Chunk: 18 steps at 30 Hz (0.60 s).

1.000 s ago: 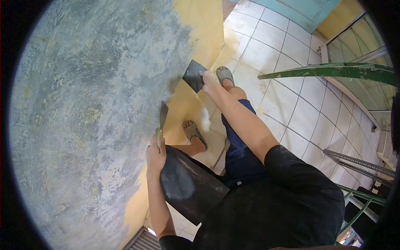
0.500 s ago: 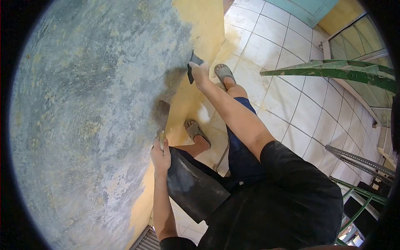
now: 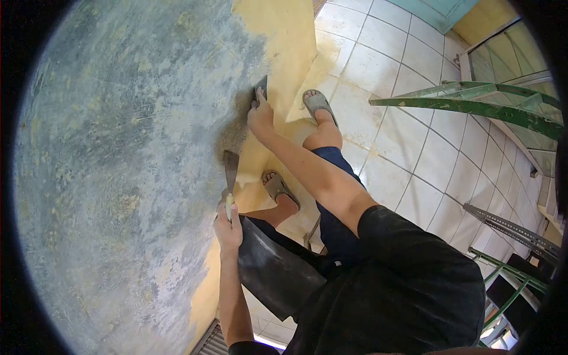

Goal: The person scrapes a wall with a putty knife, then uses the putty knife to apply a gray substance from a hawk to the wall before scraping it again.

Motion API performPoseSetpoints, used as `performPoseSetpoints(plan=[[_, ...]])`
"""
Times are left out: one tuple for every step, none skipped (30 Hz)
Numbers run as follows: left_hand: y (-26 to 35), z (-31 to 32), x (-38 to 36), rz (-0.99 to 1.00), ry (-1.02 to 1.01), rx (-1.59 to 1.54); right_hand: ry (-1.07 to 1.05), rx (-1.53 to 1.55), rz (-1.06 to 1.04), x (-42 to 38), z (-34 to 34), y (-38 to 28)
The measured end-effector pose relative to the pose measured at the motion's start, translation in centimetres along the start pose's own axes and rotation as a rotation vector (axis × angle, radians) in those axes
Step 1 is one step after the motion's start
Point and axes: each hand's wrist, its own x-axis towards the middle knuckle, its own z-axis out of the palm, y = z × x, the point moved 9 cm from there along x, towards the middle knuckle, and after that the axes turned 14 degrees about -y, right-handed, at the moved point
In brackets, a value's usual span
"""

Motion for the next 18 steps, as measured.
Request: performPoseSetpoints(plan=[[0.1,0.2,0.1,-0.001,-0.008,0.0,-0.009,-0.005,0.045,0.8,-0.2,0.7],[-0.2,0.4,0.1,-0.042,-0.03,0.008,-0.018,-0.009,0.094,0.9,-0.2,1.5],[-0.6,0.4,0.0,-0.082,-0.045,0.018,-0.019,-0.006,0.098,0.5,-0.1,1.4],[-0.6,0.4,-0.1,-0.083,-0.048,0.02,-0.035,-0.044,0.147,0.2,0.1,1.5],[-0.3,0.3,-0.2,-0.043,-0.019,0.009,-0.049,-0.087,0.193,-0.1,-0.1,1.5],[0.2,0.2,0.2,0.002,0.018,-0.005,-0.045,-0.091,0.184,-0.2,0.1,1.4],[0.5,0.0,0.6,0.008,0.021,-0.009,-0.058,-0.158,0.082,-0.5,0.7,0.8],[0.4,0.1,0.6,-0.017,-0.021,-0.03,-0.072,-0.224,-0.012,-0.9,1.1,0.5],[0.1,0.4,0.5,-0.046,-0.066,-0.049,-0.071,-0.227,-0.006,-0.7,0.4,0.2],[0.0,0.6,0.4,-0.047,-0.069,-0.05,-0.088,-0.053,0.059,0.0,-0.7,0.2],[-0.1,0.8,0.4,-0.058,-0.085,-0.017,-0.103,0.122,0.123,0.0,-1.2,0.1],[-0.1,0.9,0.4,-0.067,-0.1,0.015,-0.101,0.121,0.124,-0.8,-0.8,0.5],[0.0,0.8,0.6,-0.061,-0.095,0.011,-0.109,-0.044,0.044,-1.6,-0.1,-0.1],[0.2,0.6,0.6,-0.033,-0.075,-0.001,-0.115,-0.21,-0.036,-1.8,0.5,-0.8],[0.4,0.7,0.5,-0.009,-0.061,-0.013,-0.113,-0.217,-0.037,-0.9,0.3,-0.9],[0.5,0.8,0.5,-0.013,-0.068,-0.017,-0.145,-0.187,0.036,0.1,0.1,-0.1],[0.6,0.8,0.4,-0.008,-0.071,-0.032,-0.176,-0.153,0.11,0.3,0.1,0.9],[0.7,0.8,0.4,0.001,-0.069,-0.045,-0.174,-0.154,0.112,0.0,0.3,1.2]])
